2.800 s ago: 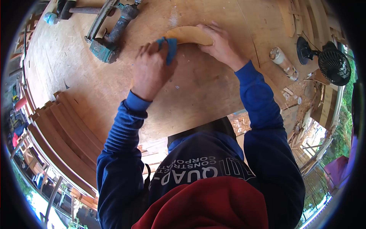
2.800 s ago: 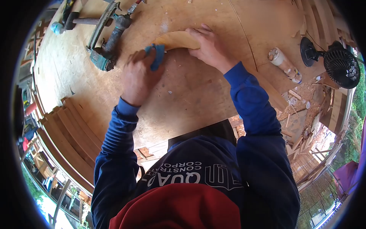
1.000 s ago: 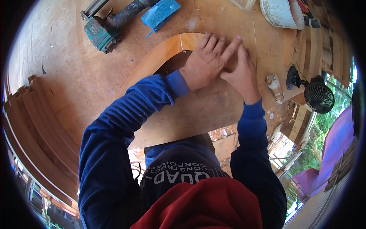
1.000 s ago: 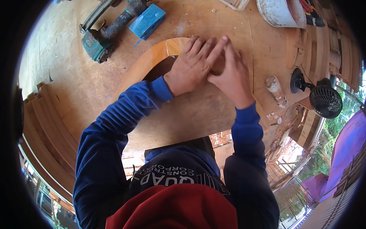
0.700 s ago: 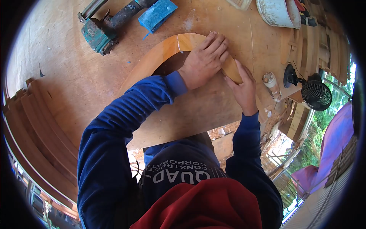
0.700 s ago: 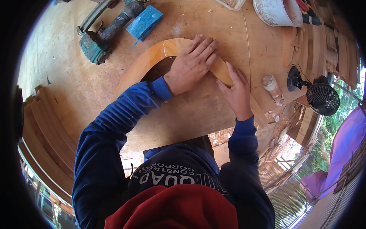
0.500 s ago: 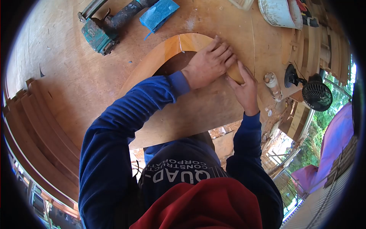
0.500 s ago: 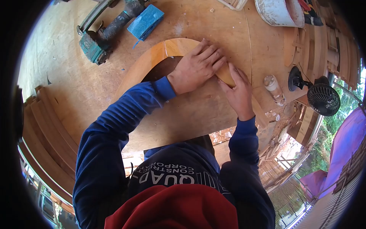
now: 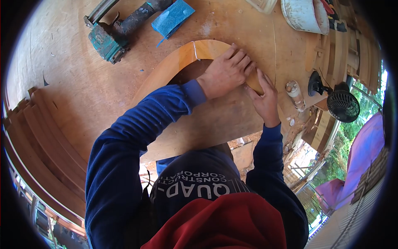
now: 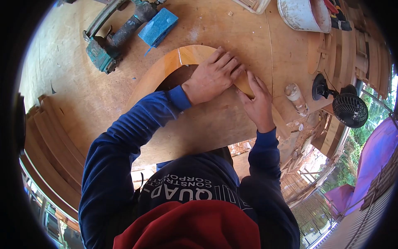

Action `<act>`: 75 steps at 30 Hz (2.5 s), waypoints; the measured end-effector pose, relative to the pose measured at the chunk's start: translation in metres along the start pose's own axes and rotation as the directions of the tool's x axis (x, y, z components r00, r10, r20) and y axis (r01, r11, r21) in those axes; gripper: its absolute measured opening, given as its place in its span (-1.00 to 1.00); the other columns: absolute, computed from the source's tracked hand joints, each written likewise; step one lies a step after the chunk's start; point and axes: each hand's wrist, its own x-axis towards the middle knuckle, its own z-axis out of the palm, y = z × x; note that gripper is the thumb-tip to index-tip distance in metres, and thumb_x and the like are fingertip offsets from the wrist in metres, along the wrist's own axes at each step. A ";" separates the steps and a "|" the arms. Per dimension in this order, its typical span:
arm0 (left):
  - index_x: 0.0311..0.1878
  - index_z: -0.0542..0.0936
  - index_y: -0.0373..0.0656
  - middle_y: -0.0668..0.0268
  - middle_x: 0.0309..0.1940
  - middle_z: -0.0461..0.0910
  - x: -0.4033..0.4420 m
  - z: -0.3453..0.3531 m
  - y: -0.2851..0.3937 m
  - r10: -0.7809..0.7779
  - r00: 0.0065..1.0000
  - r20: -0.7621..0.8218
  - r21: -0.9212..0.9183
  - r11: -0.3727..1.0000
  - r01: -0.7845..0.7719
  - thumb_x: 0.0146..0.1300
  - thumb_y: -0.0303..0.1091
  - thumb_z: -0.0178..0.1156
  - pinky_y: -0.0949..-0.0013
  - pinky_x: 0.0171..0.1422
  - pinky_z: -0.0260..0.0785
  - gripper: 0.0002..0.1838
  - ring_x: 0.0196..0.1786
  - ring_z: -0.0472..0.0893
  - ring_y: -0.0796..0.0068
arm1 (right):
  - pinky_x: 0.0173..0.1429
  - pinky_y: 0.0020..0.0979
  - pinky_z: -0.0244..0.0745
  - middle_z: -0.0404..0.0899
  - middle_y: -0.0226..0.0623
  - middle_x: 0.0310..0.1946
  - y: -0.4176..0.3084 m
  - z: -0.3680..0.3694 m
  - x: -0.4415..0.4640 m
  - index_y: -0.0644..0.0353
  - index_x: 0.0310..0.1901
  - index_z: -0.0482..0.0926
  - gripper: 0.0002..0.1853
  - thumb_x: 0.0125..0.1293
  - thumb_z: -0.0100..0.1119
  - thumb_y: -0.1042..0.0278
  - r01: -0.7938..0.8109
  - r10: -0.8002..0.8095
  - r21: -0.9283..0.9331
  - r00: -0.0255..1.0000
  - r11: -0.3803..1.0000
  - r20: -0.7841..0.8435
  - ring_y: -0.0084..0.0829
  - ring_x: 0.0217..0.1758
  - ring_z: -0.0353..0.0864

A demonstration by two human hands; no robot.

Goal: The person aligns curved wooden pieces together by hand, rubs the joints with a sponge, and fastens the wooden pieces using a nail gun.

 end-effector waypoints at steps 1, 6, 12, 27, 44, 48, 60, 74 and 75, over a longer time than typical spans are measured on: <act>0.25 0.63 -0.17 0.20 0.19 0.58 0.000 -0.001 0.000 -0.006 1.000 0.001 -0.006 1.000 0.006 0.25 -0.26 0.16 -0.01 0.62 0.15 -0.50 0.38 0.48 0.18 | 0.38 -0.18 0.49 0.57 0.13 0.28 0.002 0.001 0.000 0.33 0.41 0.47 -0.30 0.23 0.47 0.39 0.002 -0.002 0.000 1.000 1.000 0.001 0.05 0.32 0.59; 0.24 0.63 -0.18 0.20 0.18 0.58 0.001 -0.004 0.002 -0.024 1.000 0.004 -0.007 1.000 0.024 0.23 -0.26 0.17 0.00 0.62 0.15 -0.50 0.37 0.48 0.18 | 0.41 -0.16 0.46 0.56 0.14 0.29 0.007 0.002 -0.003 0.33 0.41 0.46 -0.30 0.24 0.46 0.39 0.014 -0.014 -0.020 1.000 1.000 0.003 0.06 0.35 0.57; 0.23 0.63 -0.18 0.19 0.18 0.58 0.001 -0.004 0.002 -0.036 0.999 -0.002 -0.024 0.999 0.036 0.23 -0.28 0.16 0.00 0.62 0.15 -0.51 0.37 0.48 0.18 | 0.44 -0.15 0.43 0.54 0.16 0.31 0.007 0.002 -0.003 0.34 0.42 0.46 -0.30 0.25 0.45 0.40 -0.008 0.009 -0.010 1.000 1.000 0.016 0.07 0.38 0.54; 0.25 0.62 -0.17 0.20 0.19 0.58 0.001 -0.006 0.003 -0.044 0.999 0.029 -0.016 0.999 0.044 0.24 -0.28 0.16 0.00 0.63 0.15 -0.51 0.39 0.48 0.18 | 0.40 -0.21 0.49 0.56 0.13 0.31 -0.011 -0.015 0.006 0.35 0.38 0.50 -0.28 0.17 0.54 0.42 -0.072 0.067 0.041 0.992 0.997 0.105 -0.03 0.37 0.59; 0.01 0.71 -0.16 0.27 0.04 0.68 -0.004 0.007 0.003 -0.102 0.966 -0.239 -0.192 0.980 0.056 0.21 -0.27 0.18 0.11 0.46 0.31 -0.66 0.26 0.56 0.25 | 0.27 -0.15 0.48 0.61 -0.29 0.06 -0.164 0.045 0.197 0.19 0.10 0.62 -0.62 0.27 0.36 0.29 0.902 -0.879 -0.113 0.431 0.416 0.206 -0.16 0.24 0.53; 0.08 0.68 -0.14 0.25 0.10 0.66 -0.004 -0.004 0.000 -0.026 0.999 0.048 -0.084 0.996 0.030 0.25 -0.28 0.15 0.12 0.48 0.29 -0.64 0.27 0.56 0.21 | 0.25 -0.09 0.49 0.65 -0.20 0.02 -0.153 0.016 0.196 0.19 0.17 0.60 -0.57 0.26 0.31 0.33 0.915 -0.907 -0.136 0.397 0.379 0.140 -0.13 0.18 0.59; 0.12 0.68 -0.16 0.13 0.11 0.65 -0.001 -0.003 0.006 -0.054 0.999 0.007 -0.068 0.996 0.054 0.23 -0.31 0.14 0.08 0.51 0.29 -0.59 0.35 0.55 0.18 | 0.54 -0.08 0.22 0.59 -0.40 0.05 -0.139 -0.006 0.161 -0.08 -0.01 0.77 -0.70 0.27 0.20 0.42 0.869 -0.774 -0.305 0.488 0.389 0.404 -0.34 0.29 0.51; 0.14 0.64 -0.14 0.22 0.12 0.63 0.000 -0.006 0.003 -0.068 0.996 -0.065 0.005 0.998 0.069 0.28 -0.27 0.14 0.12 0.51 0.29 -0.61 0.34 0.54 0.22 | 0.56 -0.03 0.21 0.54 -0.24 0.18 -0.119 -0.021 0.197 0.08 0.10 0.69 -0.47 0.02 0.19 0.64 0.841 -0.757 -0.387 0.522 0.379 0.393 -0.13 0.41 0.40; 0.13 0.63 -0.15 0.22 0.12 0.63 0.001 -0.009 0.002 -0.064 0.995 -0.078 0.004 0.998 0.065 0.28 -0.27 0.14 0.11 0.51 0.29 -0.62 0.34 0.55 0.22 | 0.56 -0.01 0.21 0.53 -0.19 0.22 -0.117 -0.021 0.203 0.10 0.17 0.66 -0.34 -0.07 0.18 0.75 0.829 -0.751 -0.391 0.540 0.399 0.379 -0.04 0.43 0.38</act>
